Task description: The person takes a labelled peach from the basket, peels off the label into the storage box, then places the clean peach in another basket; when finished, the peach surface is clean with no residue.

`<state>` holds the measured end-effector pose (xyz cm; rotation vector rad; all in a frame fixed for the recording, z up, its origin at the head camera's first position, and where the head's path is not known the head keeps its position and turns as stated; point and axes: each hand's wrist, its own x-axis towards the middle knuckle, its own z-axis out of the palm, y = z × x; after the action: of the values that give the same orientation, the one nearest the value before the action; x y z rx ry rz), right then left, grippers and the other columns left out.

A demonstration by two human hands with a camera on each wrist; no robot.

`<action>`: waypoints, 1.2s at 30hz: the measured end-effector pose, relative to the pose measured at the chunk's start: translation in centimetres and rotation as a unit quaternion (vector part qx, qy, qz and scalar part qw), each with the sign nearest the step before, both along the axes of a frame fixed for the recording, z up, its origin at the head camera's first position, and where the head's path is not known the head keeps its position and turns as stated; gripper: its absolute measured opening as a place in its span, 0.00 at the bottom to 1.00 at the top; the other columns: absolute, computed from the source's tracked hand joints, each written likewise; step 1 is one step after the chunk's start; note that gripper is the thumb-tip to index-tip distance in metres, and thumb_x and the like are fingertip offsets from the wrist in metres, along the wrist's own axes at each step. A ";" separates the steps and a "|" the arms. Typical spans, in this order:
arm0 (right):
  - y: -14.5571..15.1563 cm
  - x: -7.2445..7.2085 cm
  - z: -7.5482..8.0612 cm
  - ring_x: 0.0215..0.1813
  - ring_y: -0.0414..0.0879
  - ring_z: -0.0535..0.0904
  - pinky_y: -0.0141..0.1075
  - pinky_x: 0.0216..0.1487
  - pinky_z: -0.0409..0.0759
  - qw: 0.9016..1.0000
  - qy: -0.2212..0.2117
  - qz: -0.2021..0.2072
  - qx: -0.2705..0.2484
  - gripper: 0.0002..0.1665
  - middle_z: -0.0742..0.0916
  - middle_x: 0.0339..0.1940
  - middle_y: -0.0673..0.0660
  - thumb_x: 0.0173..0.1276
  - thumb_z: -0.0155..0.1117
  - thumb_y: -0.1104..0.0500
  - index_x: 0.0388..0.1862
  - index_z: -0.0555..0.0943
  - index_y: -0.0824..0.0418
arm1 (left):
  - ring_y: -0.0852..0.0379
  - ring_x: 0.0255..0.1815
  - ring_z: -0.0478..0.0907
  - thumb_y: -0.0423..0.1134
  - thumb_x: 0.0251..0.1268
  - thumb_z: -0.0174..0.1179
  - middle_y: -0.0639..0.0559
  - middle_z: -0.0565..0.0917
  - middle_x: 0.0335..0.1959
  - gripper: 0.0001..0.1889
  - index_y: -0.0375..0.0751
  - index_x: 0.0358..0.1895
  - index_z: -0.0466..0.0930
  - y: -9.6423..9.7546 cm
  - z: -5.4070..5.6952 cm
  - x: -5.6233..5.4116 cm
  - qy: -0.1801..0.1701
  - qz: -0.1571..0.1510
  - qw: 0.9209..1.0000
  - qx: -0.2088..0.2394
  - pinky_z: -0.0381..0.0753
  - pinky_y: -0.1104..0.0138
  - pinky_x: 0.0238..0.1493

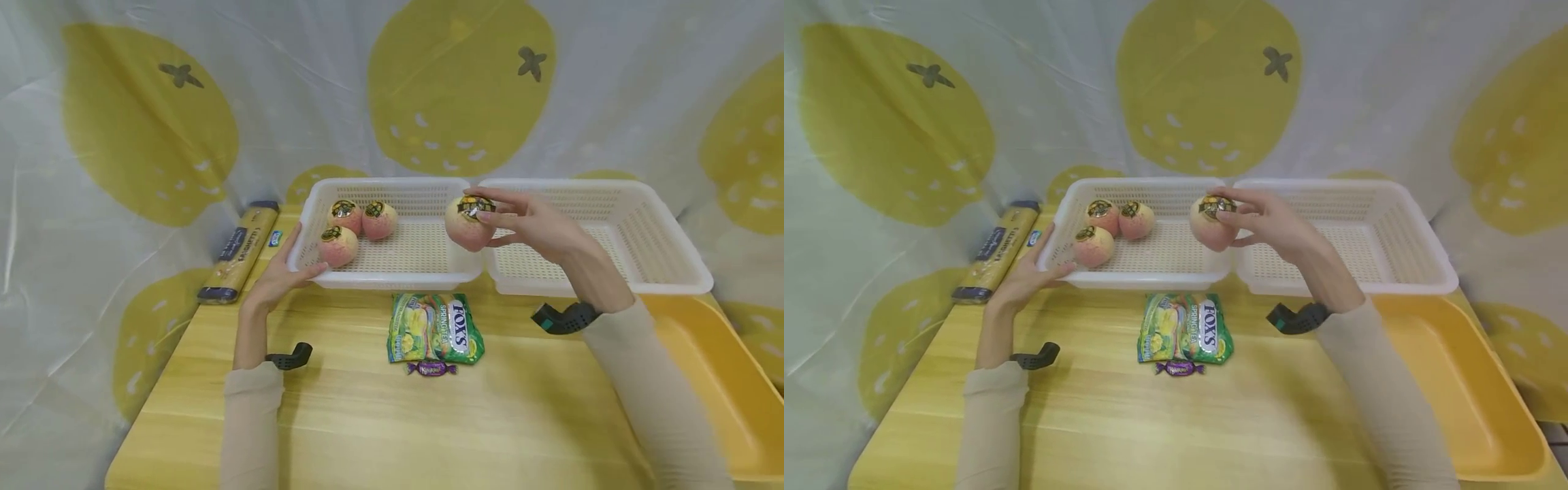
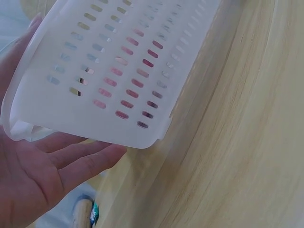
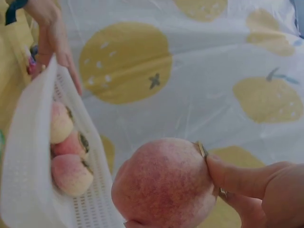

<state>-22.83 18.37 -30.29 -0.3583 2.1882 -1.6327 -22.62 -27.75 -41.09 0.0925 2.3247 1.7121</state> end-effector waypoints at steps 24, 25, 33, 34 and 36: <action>4.7 11.8 -10.2 0.57 0.37 0.81 0.43 0.53 0.87 1.000 -0.030 -0.008 0.006 0.33 0.73 0.77 0.68 0.79 0.61 0.54 0.79 0.68 0.58 | 0.37 0.78 0.62 0.46 0.69 0.69 0.37 0.55 0.83 0.57 0.68 0.84 0.30 -0.4 1.4 0.3 0.012 0.033 0.998 -0.054 0.80 0.59 0.62; 4.7 11.9 -10.6 0.57 0.37 0.82 0.43 0.53 0.87 0.999 -0.034 -0.015 0.006 0.33 0.73 0.77 0.68 0.79 0.61 0.54 0.79 0.69 0.59 | 0.36 0.78 0.62 0.46 0.69 0.69 0.36 0.54 0.84 0.57 0.66 0.85 0.29 -0.2 1.7 0.6 0.025 0.036 0.997 -0.069 0.78 0.54 0.65; 5.6 13.0 -11.6 0.56 0.41 0.82 0.39 0.52 0.87 0.999 -0.027 -0.037 0.011 0.33 0.73 0.77 0.69 0.78 0.63 0.56 0.78 0.70 0.60 | 0.34 0.79 0.61 0.39 0.50 0.82 0.35 0.66 0.79 0.50 0.40 0.78 0.65 9.3 6.7 5.6 0.351 0.015 0.912 -0.211 0.59 0.35 0.78; 5.6 13.1 -11.6 0.57 0.42 0.81 0.39 0.52 0.87 0.999 -0.026 -0.039 0.015 0.33 0.73 0.77 0.69 0.78 0.63 0.55 0.78 0.70 0.60 | 0.37 0.79 0.64 0.38 0.49 0.82 0.37 0.70 0.77 0.48 0.39 0.76 0.68 11.5 7.0 6.3 0.370 -0.020 0.910 -0.185 0.60 0.40 0.80; 5.8 13.2 -11.6 0.59 0.46 0.81 0.39 0.53 0.86 0.998 -0.024 -0.043 0.026 0.33 0.74 0.77 0.67 0.78 0.63 0.54 0.78 0.70 0.57 | 0.44 0.78 0.68 0.38 0.50 0.81 0.42 0.74 0.75 0.45 0.40 0.74 0.71 15.8 7.1 7.9 0.363 -0.099 0.917 -0.136 0.63 0.48 0.81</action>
<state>-9.62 24.13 -41.86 -0.2110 2.2328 -1.6086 -14.73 -11.99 -34.01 1.0297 2.8935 1.3748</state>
